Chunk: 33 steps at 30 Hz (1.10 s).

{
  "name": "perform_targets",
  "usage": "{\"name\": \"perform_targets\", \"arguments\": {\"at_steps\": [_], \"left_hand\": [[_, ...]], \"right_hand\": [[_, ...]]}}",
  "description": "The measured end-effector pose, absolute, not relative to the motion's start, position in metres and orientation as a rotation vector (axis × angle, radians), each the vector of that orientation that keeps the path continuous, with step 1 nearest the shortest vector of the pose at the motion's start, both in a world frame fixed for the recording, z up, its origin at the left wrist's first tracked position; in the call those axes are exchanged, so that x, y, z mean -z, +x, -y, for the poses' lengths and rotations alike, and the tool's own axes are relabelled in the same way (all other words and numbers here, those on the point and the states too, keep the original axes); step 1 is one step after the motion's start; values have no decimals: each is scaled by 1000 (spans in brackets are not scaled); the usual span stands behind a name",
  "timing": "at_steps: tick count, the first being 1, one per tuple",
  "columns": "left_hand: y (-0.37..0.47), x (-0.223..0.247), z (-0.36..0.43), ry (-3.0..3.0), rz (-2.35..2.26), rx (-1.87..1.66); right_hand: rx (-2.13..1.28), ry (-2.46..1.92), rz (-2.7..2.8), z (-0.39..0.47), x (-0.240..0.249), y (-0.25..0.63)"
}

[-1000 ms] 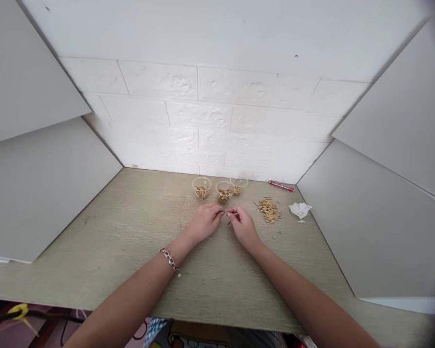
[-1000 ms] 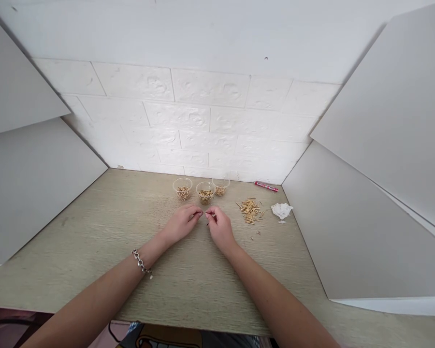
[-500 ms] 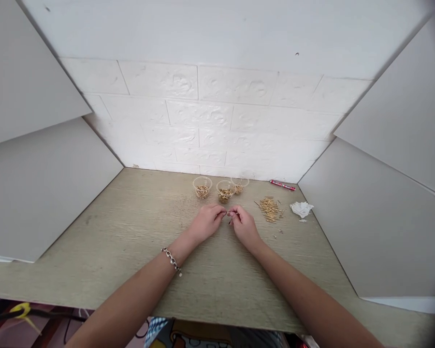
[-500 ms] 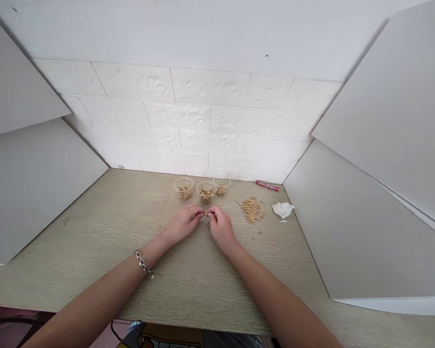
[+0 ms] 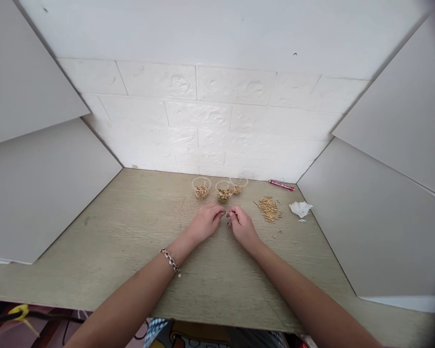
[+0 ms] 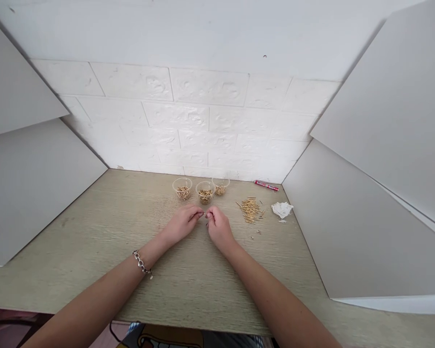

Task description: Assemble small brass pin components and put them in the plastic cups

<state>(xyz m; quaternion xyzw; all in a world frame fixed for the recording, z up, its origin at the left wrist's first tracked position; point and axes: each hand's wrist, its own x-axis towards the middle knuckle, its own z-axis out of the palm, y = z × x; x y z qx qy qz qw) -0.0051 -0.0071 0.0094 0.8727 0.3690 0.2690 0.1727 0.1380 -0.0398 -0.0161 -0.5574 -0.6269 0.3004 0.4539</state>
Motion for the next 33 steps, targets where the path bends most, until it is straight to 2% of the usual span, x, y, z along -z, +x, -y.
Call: {"name": "perform_targets", "arguments": {"at_steps": [21,33], "left_hand": [[-5,-7,7,2482,-1059,-775],[2,-9,17,2347,-1244,-756]], "right_hand": [[-730,-1386,1570,39,14,138],[-640,-1433,1566,43,14,135]]}}
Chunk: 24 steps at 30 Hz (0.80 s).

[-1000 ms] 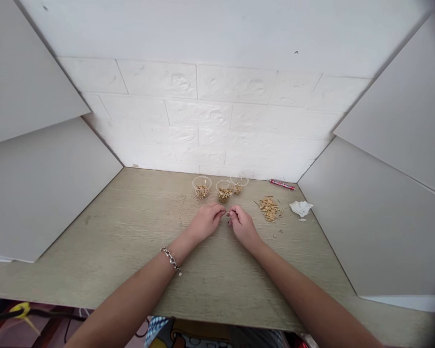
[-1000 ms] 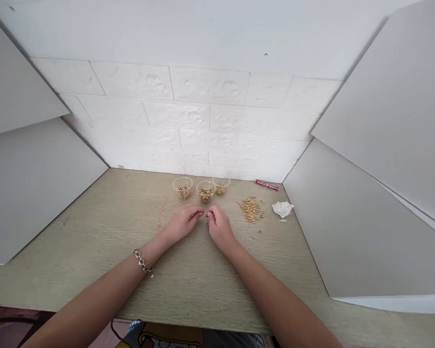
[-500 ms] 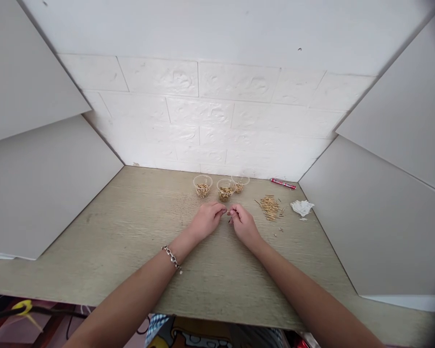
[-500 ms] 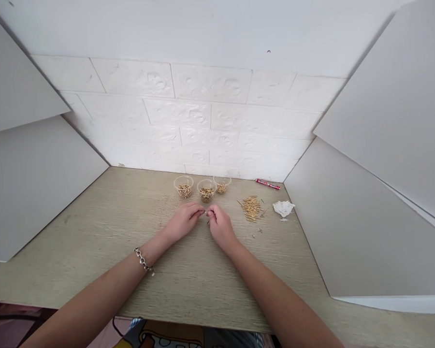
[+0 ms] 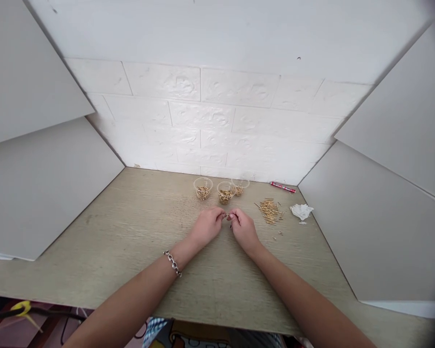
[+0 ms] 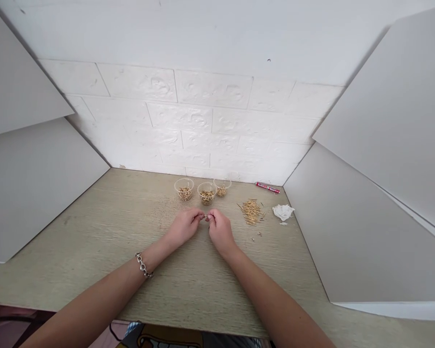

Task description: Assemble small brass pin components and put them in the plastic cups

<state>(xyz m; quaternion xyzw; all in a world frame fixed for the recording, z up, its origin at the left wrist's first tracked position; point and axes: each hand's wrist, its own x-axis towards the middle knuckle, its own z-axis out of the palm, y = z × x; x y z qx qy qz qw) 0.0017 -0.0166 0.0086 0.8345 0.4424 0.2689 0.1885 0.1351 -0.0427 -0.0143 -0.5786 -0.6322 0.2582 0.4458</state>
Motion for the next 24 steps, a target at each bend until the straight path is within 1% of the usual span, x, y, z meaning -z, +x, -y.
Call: {"name": "perform_targets", "arguments": {"at_steps": [13,24], "left_hand": [[1,-10,16,2403,-1221,-811],[1,-13,21,2361,-1180,-880]], "right_hand": [[-542,-1455,1556,46,10,133],[-297,-1454,1757,51,5,139]]}}
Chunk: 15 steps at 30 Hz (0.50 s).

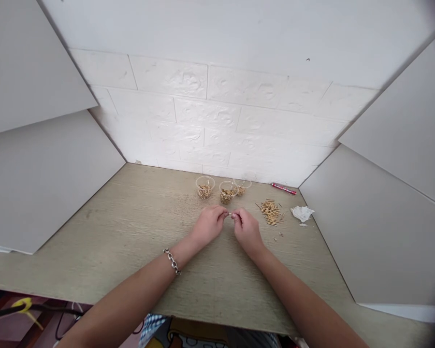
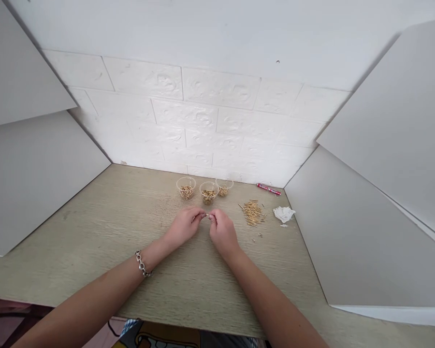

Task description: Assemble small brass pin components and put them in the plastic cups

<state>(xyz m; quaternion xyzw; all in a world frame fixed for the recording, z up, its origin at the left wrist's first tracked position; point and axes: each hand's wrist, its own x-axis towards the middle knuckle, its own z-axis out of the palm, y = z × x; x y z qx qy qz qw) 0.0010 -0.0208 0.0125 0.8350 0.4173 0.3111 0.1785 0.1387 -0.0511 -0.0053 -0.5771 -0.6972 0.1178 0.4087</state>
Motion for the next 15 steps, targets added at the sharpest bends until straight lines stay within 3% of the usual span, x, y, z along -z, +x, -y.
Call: {"name": "perform_targets", "arguments": {"at_steps": [7,15], "left_hand": [[1,-15,23,2387,-1170,-878],[-3,-21,24,2677,-1121,-854]], "right_hand": [[-141,-1482,1906,55,0,142],[-327,-1443,1728,55,-2,139]]}}
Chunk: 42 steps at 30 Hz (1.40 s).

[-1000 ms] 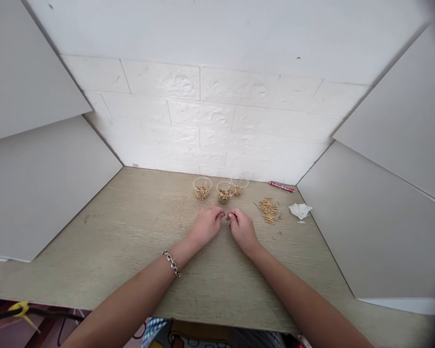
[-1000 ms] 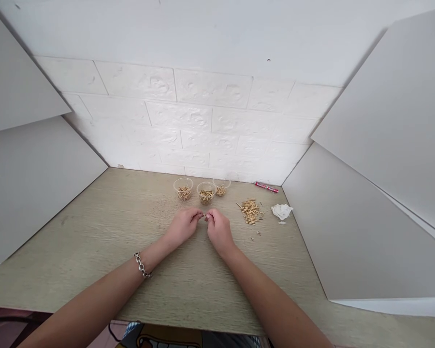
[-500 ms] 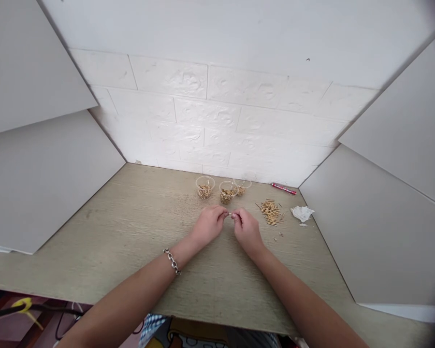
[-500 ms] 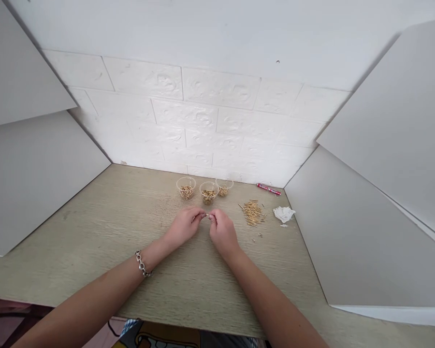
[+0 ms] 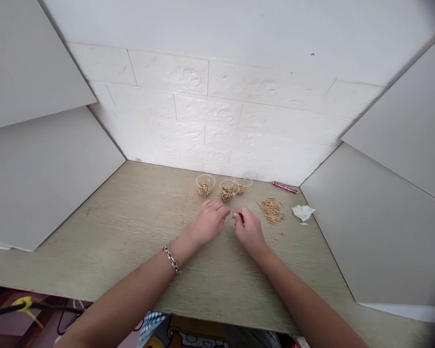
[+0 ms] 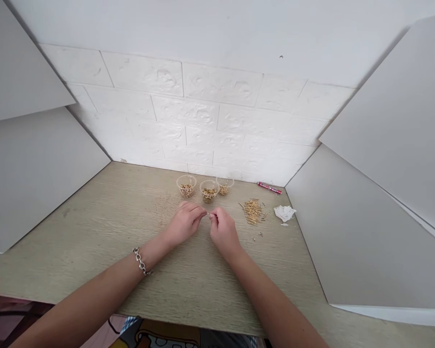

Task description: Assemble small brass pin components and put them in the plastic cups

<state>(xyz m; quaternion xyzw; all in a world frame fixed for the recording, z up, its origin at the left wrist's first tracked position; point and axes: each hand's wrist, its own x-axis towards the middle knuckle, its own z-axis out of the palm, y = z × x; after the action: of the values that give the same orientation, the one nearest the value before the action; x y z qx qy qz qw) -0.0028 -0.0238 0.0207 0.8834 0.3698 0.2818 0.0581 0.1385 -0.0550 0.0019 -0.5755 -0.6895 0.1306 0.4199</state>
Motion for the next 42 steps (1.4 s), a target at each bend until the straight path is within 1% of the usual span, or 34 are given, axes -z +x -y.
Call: {"name": "perform_targets", "arguments": {"at_steps": [8,17,27,33,42], "left_hand": [[-4,-23,24,2755,-1048,-798],[0,-19,22,2416,-1055,-907],[1,-23,25,2306,-983,-899],[1,-19,21,2193,-1041,-942],[1,-17,18,2207,-1050,-926]], "right_hand": [[-439,-1414,1697,55,-3,139],[-459,-1402,1634,55,-8,137],[-308,-1425,1789,52,-11,144],[-343,-1339,1838,49,-13,150],[-304,-1287,1786,50,-18,149]]}}
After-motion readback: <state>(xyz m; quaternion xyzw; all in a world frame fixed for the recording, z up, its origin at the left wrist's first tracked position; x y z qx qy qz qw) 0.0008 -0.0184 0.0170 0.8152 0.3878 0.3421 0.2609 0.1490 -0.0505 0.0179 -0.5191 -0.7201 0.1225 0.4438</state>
